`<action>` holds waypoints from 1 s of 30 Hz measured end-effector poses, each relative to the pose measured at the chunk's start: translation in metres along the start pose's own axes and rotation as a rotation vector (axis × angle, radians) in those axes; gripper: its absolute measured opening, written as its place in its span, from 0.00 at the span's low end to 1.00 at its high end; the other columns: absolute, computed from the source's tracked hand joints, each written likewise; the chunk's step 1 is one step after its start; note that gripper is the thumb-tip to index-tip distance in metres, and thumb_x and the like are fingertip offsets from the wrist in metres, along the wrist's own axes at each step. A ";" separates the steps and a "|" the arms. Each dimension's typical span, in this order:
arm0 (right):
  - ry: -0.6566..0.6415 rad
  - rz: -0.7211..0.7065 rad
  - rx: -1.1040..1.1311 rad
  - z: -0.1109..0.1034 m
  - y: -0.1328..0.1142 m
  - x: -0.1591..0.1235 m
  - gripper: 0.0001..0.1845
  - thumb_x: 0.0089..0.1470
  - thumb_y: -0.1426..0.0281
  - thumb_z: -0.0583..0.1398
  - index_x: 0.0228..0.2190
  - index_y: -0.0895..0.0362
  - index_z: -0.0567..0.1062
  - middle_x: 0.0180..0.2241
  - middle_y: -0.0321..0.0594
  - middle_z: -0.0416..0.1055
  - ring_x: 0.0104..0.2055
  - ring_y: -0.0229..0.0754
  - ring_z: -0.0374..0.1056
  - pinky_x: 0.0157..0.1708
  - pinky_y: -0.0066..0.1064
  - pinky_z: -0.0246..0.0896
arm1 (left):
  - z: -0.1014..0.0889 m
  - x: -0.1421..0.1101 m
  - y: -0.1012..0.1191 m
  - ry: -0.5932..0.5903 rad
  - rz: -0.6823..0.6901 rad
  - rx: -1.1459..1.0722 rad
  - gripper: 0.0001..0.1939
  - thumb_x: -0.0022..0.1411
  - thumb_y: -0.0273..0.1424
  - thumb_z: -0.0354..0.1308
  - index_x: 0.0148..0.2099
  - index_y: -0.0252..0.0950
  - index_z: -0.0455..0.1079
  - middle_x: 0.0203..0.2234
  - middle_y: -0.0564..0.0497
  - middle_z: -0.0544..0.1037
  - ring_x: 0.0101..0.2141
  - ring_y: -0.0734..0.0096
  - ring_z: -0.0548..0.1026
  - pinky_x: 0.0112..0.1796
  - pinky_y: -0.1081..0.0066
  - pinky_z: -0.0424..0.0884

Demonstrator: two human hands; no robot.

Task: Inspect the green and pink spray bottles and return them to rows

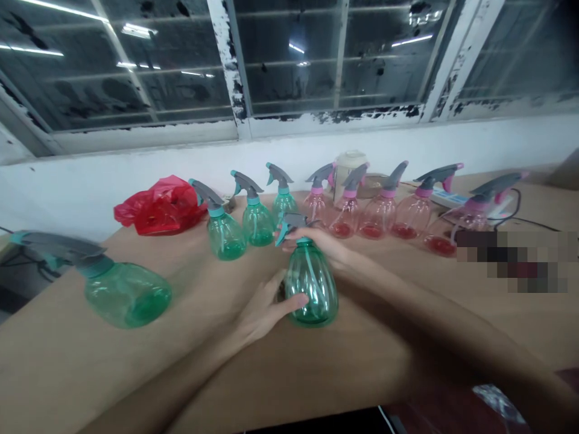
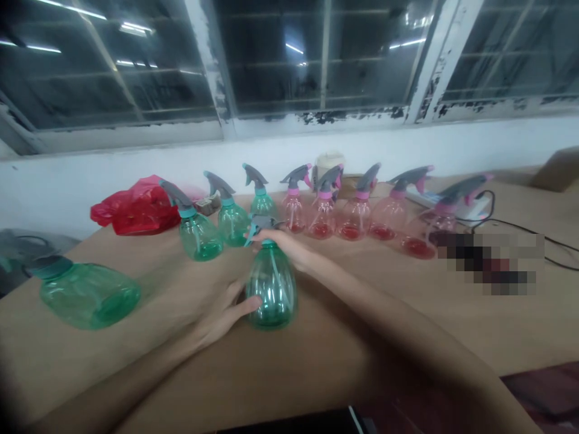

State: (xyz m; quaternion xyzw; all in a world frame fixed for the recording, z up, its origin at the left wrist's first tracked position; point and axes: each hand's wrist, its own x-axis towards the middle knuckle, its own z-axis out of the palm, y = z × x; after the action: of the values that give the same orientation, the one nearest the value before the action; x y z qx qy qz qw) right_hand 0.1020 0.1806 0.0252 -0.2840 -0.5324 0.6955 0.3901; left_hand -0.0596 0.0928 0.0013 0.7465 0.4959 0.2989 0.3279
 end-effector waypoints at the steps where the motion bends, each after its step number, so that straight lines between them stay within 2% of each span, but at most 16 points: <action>1: -0.032 0.008 0.058 0.001 0.000 0.002 0.13 0.46 0.68 0.59 0.37 0.55 0.76 0.41 0.39 0.76 0.43 0.43 0.71 0.49 0.42 0.63 | 0.000 0.000 -0.002 -0.012 0.001 -0.004 0.22 0.55 0.52 0.53 0.43 0.43 0.70 0.33 0.50 0.79 0.37 0.56 0.75 0.41 0.58 0.70; 5: -0.119 0.062 0.226 0.002 0.003 0.004 0.16 0.43 0.73 0.55 0.36 0.58 0.76 0.41 0.41 0.76 0.44 0.42 0.71 0.53 0.39 0.59 | 0.002 0.000 -0.008 -0.042 0.033 -0.071 0.24 0.61 0.53 0.44 0.40 0.41 0.69 0.33 0.50 0.77 0.37 0.60 0.74 0.43 0.61 0.68; 9: -0.152 0.169 0.276 -0.006 0.017 0.001 0.20 0.42 0.73 0.53 0.39 0.58 0.74 0.41 0.42 0.76 0.46 0.45 0.71 0.50 0.42 0.62 | 0.004 0.002 -0.013 0.059 -0.010 -0.149 0.28 0.67 0.49 0.33 0.38 0.39 0.70 0.32 0.50 0.76 0.36 0.63 0.73 0.42 0.64 0.67; 12: -0.113 0.205 0.338 -0.014 0.029 0.001 0.18 0.44 0.71 0.53 0.38 0.59 0.74 0.37 0.44 0.77 0.44 0.46 0.72 0.47 0.43 0.65 | 0.000 0.004 -0.013 0.112 -0.078 -0.017 0.21 0.66 0.47 0.40 0.38 0.40 0.69 0.30 0.53 0.75 0.35 0.65 0.73 0.40 0.65 0.66; 15: -0.098 0.200 0.430 -0.022 0.037 0.004 0.15 0.48 0.69 0.53 0.36 0.60 0.74 0.34 0.47 0.77 0.43 0.47 0.72 0.46 0.45 0.66 | -0.007 0.007 -0.013 0.128 -0.083 0.157 0.13 0.63 0.42 0.49 0.40 0.40 0.67 0.29 0.55 0.74 0.32 0.67 0.72 0.36 0.68 0.64; 19: -0.128 0.236 0.591 -0.031 0.043 0.009 0.13 0.52 0.68 0.54 0.36 0.62 0.73 0.34 0.47 0.77 0.42 0.46 0.73 0.48 0.44 0.65 | -0.012 0.011 -0.017 0.130 -0.054 0.194 0.09 0.63 0.37 0.49 0.37 0.40 0.67 0.27 0.56 0.73 0.30 0.71 0.70 0.33 0.71 0.63; 23: -0.163 0.275 0.698 -0.033 0.044 0.011 0.13 0.55 0.66 0.56 0.36 0.64 0.73 0.35 0.49 0.77 0.42 0.45 0.73 0.50 0.42 0.64 | -0.011 0.012 -0.023 0.130 -0.039 0.179 0.08 0.63 0.35 0.49 0.37 0.39 0.67 0.26 0.56 0.72 0.28 0.72 0.69 0.32 0.72 0.63; 30: -0.108 0.238 0.674 -0.027 0.039 0.009 0.13 0.55 0.68 0.59 0.37 0.66 0.73 0.38 0.52 0.76 0.44 0.45 0.72 0.51 0.40 0.64 | -0.012 0.013 -0.027 0.147 -0.033 0.204 0.10 0.63 0.37 0.49 0.37 0.39 0.68 0.25 0.57 0.71 0.27 0.72 0.69 0.30 0.73 0.63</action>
State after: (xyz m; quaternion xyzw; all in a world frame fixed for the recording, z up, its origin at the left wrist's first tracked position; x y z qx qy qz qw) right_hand 0.1095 0.1968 -0.0196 -0.1623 -0.2560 0.8865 0.3495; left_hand -0.0797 0.1154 -0.0112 0.7437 0.5588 0.2952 0.2178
